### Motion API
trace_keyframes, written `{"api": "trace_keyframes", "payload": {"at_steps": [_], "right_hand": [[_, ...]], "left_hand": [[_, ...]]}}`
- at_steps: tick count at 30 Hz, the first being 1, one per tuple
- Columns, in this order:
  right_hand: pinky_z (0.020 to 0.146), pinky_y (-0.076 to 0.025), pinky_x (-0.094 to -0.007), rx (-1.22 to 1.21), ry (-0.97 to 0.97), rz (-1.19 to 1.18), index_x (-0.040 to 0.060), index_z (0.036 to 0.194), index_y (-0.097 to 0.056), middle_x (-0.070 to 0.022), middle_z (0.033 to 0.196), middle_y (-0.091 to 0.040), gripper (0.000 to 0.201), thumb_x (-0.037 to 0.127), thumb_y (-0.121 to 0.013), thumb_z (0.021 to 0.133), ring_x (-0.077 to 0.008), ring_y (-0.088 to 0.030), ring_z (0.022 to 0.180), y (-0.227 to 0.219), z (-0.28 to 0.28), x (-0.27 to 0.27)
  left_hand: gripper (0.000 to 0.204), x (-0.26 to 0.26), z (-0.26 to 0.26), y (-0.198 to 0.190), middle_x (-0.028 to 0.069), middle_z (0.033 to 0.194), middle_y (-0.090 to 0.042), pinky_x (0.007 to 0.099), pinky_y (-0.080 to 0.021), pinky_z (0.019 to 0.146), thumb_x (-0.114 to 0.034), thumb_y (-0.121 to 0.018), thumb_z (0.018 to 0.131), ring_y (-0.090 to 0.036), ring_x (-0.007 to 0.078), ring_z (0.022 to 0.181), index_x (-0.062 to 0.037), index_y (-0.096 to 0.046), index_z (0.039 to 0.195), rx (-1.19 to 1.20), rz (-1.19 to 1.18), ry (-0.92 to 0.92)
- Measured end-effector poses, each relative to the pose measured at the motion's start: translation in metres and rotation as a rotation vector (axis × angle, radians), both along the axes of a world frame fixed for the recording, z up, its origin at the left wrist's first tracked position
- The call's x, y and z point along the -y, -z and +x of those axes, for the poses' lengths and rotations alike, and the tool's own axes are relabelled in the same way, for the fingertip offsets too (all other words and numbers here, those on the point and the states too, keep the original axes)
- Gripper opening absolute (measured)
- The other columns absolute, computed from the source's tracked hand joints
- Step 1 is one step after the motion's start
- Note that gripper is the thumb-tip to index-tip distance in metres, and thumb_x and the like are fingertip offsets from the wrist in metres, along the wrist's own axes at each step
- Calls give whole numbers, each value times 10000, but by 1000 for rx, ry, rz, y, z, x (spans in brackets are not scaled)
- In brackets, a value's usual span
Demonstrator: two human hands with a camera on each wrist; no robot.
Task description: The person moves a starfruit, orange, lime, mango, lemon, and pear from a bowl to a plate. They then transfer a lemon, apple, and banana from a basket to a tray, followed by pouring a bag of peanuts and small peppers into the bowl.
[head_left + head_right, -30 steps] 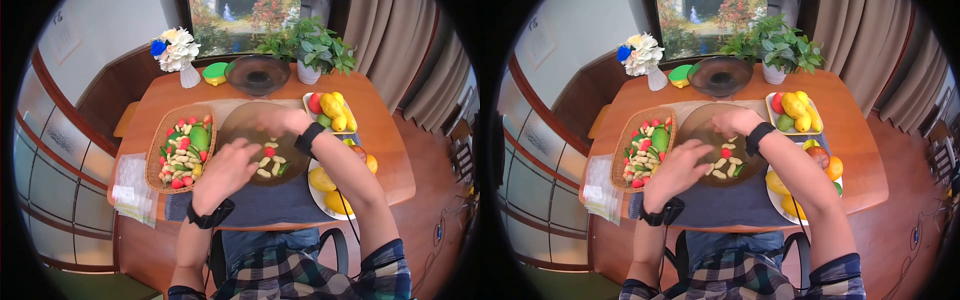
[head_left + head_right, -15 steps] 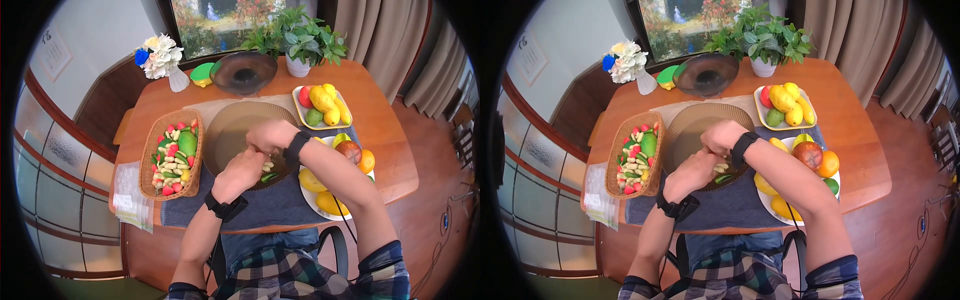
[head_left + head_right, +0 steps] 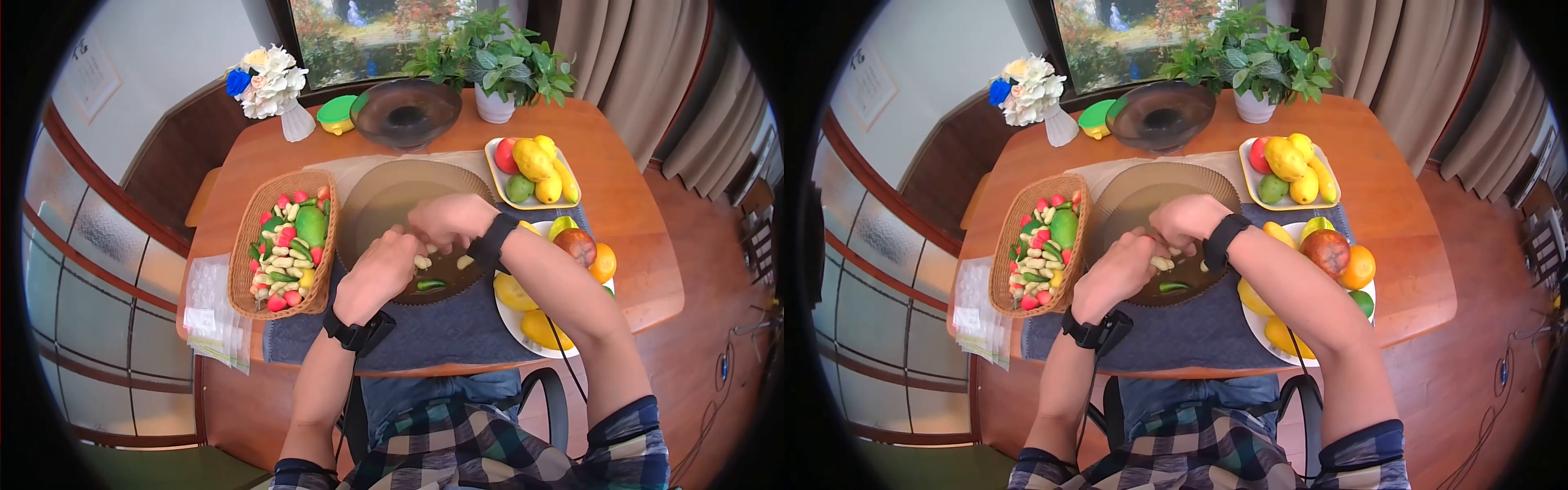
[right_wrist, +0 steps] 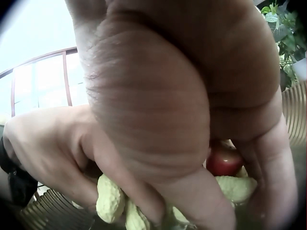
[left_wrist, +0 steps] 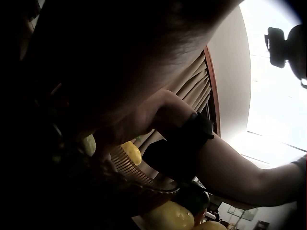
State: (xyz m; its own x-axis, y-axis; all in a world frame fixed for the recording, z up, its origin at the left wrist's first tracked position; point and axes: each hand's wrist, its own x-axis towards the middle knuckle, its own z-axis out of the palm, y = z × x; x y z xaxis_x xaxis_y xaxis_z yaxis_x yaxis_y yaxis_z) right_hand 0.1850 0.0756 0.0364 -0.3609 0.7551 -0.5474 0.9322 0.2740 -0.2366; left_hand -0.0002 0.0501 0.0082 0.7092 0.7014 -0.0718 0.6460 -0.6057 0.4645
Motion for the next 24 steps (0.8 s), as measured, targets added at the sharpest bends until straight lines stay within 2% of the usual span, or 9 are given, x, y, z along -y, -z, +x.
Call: {"api": "trace_keyframes", "payload": {"at_steps": [1, 7, 12, 14, 18, 21, 22, 23, 24], "right_hand": [[581, -572, -430, -21, 54, 13, 18, 1114, -755, -145, 906, -760, 383, -21, -813, 738, -285, -730, 701, -1, 1, 0], [564, -582, -411, 62, 47, 12, -24, 1119, -742, -153, 893, -745, 357, -6, -830, 773, -279, -738, 687, -8, 2, -5], [558, -584, -404, 19, 108, 19, -30, 1191, -752, -175, 973, -773, 416, -20, -832, 783, -291, -739, 677, -6, 4, -3], [552, -586, -412, -56, 118, 53, -26, 1036, -747, -181, 835, -759, 325, -30, -861, 732, -307, -762, 705, -4, 6, -4], [545, -577, -417, -114, 139, 69, -18, 1035, -740, -175, 828, -750, 303, -20, -843, 749, -297, -756, 702, -9, 8, -6], [571, -577, -430, -168, 178, 151, -21, 1023, -740, -180, 850, -743, 252, -9, -806, 780, -287, -751, 722, -16, 5, -17], [659, -597, -453, -157, 122, 242, 8, 1105, -765, -202, 939, -762, 304, 66, -823, 812, -322, -759, 785, -14, 3, -28], [748, -617, -475, -147, 65, 335, 37, 1187, -790, -225, 1028, -781, 361, 141, -839, 845, -358, -766, 848, -17, -3, -34], [748, -617, -475, -146, 64, 335, 37, 1187, -790, -225, 1028, -781, 361, 141, -839, 845, -358, -766, 848, -20, -9, -39]], "left_hand": [[348, 0, -1, 1, 244, 1264, -698, 485, -562, 1047, 58, -716, 869, -694, 441, 1192, -36, -802, 1193, 4, -1, -3], [368, -1, -5, 6, 257, 1219, -698, 488, -570, 996, 109, -653, 861, -696, 452, 1161, -16, -814, 1167, 143, 32, 12], [383, -4, -8, 14, 258, 1180, -696, 491, -568, 975, 119, -638, 844, -699, 455, 1128, -14, -818, 1155, 231, 120, 37], [379, -3, -9, 12, 257, 1173, -696, 492, -566, 976, 119, -637, 842, -697, 456, 1123, -16, -819, 1146, 233, 129, 25], [358, -2, -14, 3, 256, 1154, -692, 504, -553, 985, 113, -636, 843, -686, 458, 1122, -13, -818, 1124, 271, 140, -2], [345, -1, -25, -6, 255, 1152, -689, 517, -544, 996, 104, -642, 838, -679, 458, 1123, -10, -812, 1117, 392, 226, -8], [289, -3, -31, -18, 257, 1096, -628, 523, -525, 955, 90, -623, 860, -633, 468, 1073, -24, -754, 1090, 391, 205, 39], [289, 0, -38, -31, 257, 1096, -628, 523, -525, 955, 90, -623, 860, -633, 468, 1073, -24, -754, 1090, 391, 205, 38], [295, 3, -47, -44, 257, 1091, -636, 523, -521, 958, 95, -631, 850, -640, 474, 1066, -16, -773, 1083, 377, 209, -45]]}}
